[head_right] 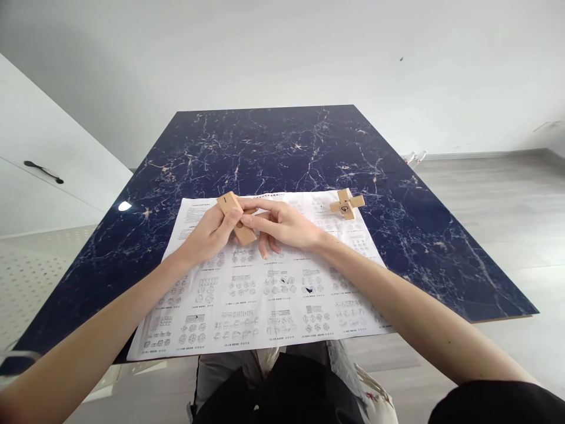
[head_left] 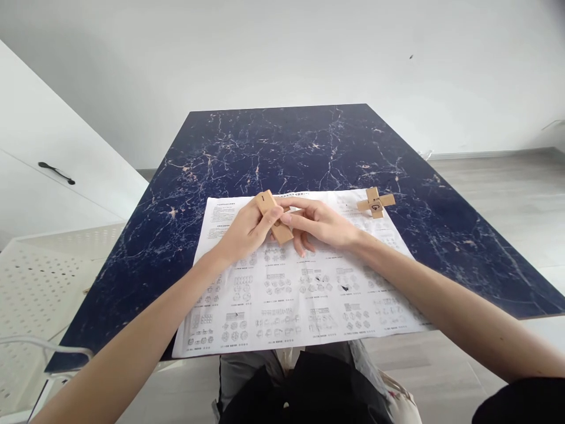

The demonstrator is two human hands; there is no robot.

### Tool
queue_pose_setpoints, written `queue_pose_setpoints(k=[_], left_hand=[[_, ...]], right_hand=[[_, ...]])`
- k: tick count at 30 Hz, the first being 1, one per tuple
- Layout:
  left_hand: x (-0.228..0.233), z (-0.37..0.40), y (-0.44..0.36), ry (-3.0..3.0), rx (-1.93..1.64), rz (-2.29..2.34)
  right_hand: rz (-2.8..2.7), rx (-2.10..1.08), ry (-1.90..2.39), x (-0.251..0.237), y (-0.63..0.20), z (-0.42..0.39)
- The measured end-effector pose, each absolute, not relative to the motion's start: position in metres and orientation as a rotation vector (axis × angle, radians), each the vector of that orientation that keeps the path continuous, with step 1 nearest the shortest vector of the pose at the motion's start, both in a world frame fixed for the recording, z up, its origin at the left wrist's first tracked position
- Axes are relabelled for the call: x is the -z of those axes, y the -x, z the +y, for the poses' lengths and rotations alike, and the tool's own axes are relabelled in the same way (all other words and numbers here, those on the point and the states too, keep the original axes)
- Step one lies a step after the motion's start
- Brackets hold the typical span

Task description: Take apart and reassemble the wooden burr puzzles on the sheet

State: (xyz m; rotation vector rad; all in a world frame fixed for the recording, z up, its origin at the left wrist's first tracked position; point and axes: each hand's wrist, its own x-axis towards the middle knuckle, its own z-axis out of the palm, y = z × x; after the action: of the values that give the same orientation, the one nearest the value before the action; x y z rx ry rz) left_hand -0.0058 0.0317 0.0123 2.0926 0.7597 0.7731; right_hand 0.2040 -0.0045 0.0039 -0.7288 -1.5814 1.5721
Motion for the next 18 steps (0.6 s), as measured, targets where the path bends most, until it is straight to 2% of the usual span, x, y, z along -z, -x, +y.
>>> queue_pose_setpoints(k=[13,18], left_hand=[[-0.014,0.033,0.006,-1.799,-0.695,0.775],[-0.014,0.045,0.011,-1.753,-0.659,0.871]], right_hand=[[-1.475,-1.441,0.784,-0.009,-0.202,-0.010],[-1.264,-1.507,0.775,-0.008,-0.203,-0.008]])
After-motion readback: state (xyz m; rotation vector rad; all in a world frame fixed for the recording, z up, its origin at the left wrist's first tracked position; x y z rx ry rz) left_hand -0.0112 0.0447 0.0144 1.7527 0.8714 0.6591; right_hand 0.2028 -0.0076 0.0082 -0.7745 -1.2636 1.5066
